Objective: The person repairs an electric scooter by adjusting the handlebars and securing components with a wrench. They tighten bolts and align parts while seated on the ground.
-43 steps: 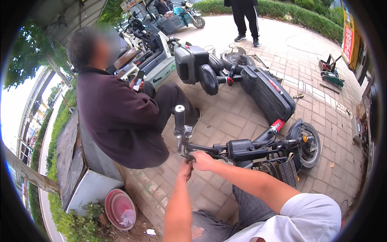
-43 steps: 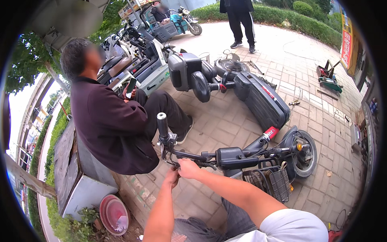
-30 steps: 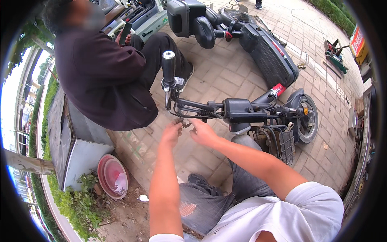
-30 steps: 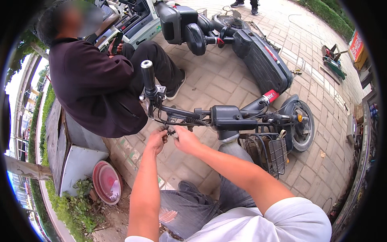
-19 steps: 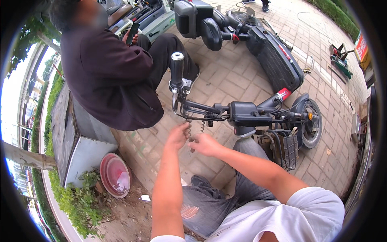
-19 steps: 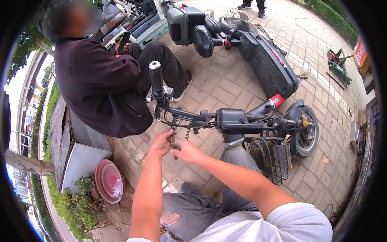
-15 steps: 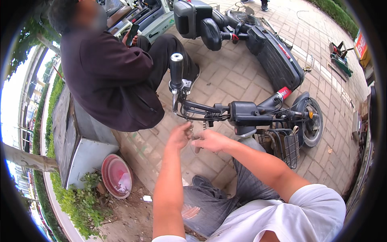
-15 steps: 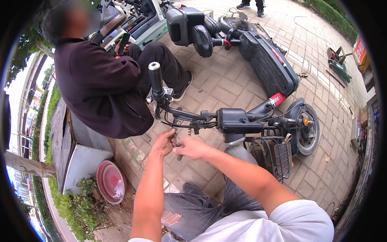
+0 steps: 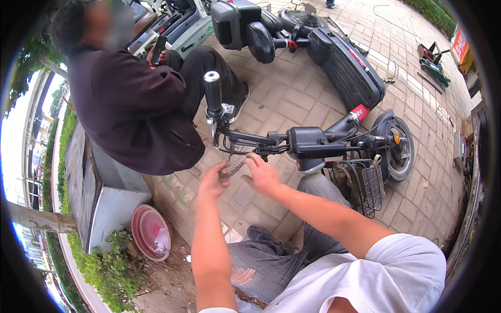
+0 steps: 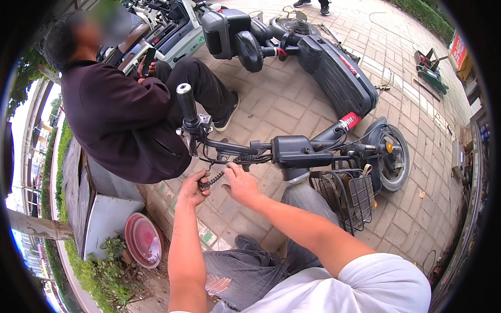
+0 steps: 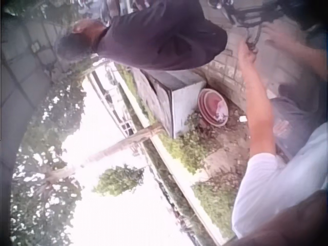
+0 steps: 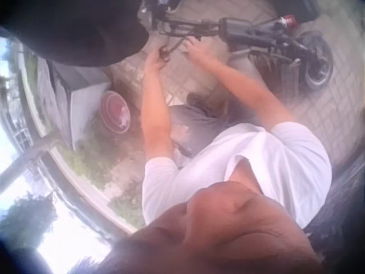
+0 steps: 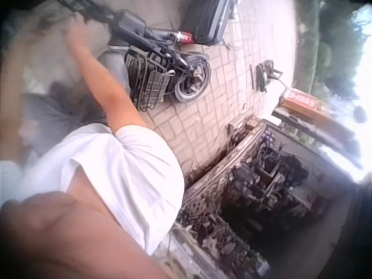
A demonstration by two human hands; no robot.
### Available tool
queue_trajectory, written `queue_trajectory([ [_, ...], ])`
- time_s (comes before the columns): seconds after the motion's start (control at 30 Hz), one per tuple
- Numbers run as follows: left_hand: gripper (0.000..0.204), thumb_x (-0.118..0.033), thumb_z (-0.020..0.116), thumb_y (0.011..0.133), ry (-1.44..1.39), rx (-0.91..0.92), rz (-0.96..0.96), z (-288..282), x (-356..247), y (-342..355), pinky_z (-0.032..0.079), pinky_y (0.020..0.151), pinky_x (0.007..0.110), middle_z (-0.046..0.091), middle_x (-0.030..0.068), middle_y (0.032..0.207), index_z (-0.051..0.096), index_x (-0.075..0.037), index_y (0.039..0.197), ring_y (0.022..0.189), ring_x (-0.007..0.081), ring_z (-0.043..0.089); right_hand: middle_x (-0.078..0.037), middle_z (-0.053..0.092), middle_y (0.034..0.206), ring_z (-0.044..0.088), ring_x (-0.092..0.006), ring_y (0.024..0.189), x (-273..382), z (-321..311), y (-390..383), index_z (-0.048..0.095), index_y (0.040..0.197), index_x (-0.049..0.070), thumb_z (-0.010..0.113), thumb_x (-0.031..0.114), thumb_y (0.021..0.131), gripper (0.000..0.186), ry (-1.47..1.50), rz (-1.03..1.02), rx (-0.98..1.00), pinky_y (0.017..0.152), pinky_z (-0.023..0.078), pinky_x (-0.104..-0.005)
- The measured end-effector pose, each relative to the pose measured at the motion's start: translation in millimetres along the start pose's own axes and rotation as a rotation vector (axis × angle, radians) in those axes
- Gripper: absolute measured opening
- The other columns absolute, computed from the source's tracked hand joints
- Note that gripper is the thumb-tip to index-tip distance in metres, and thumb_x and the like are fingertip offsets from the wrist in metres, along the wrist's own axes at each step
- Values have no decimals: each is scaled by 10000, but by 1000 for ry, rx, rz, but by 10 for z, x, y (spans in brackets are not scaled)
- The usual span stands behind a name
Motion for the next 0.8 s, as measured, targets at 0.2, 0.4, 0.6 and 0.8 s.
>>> queue_trajectory([
  [0.2,194,-275,646,922,164,-36,67,53,-75,28,293,463,254,526,-47,680,668,-83,938,515,97,374,-142,669,852,662,-345,772,227,372,89,637,976,35,686,294,823,305,-66,7,479,700,520,-478],
  [0.4,180,-253,648,921,287,-25,50,90,107,80,303,472,271,489,-14,705,663,-74,916,524,97,374,-158,670,710,670,-316,699,364,15,-339,636,858,-8,667,336,858,345,342,331,677,643,496,-434],
  [0.6,85,-127,585,907,-68,16,83,243,343,441,346,522,287,505,26,709,580,-44,888,563,137,415,-127,679,830,643,-218,720,-457,-353,-301,651,1077,-43,689,306,866,410,519,487,430,677,512,-356],
  [0.8,94,-48,454,919,-246,93,160,484,288,542,362,548,281,519,22,741,539,-60,880,604,130,440,-78,664,856,589,-128,617,-326,-304,335,603,1186,-59,677,355,893,513,742,637,587,551,482,-264],
])
Point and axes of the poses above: each hand's wrist, its own y-axis towards the middle knuckle, its own z-axis out of the palm, x = y × z, the point moved 6 cm from there along y, towards the middle knuckle
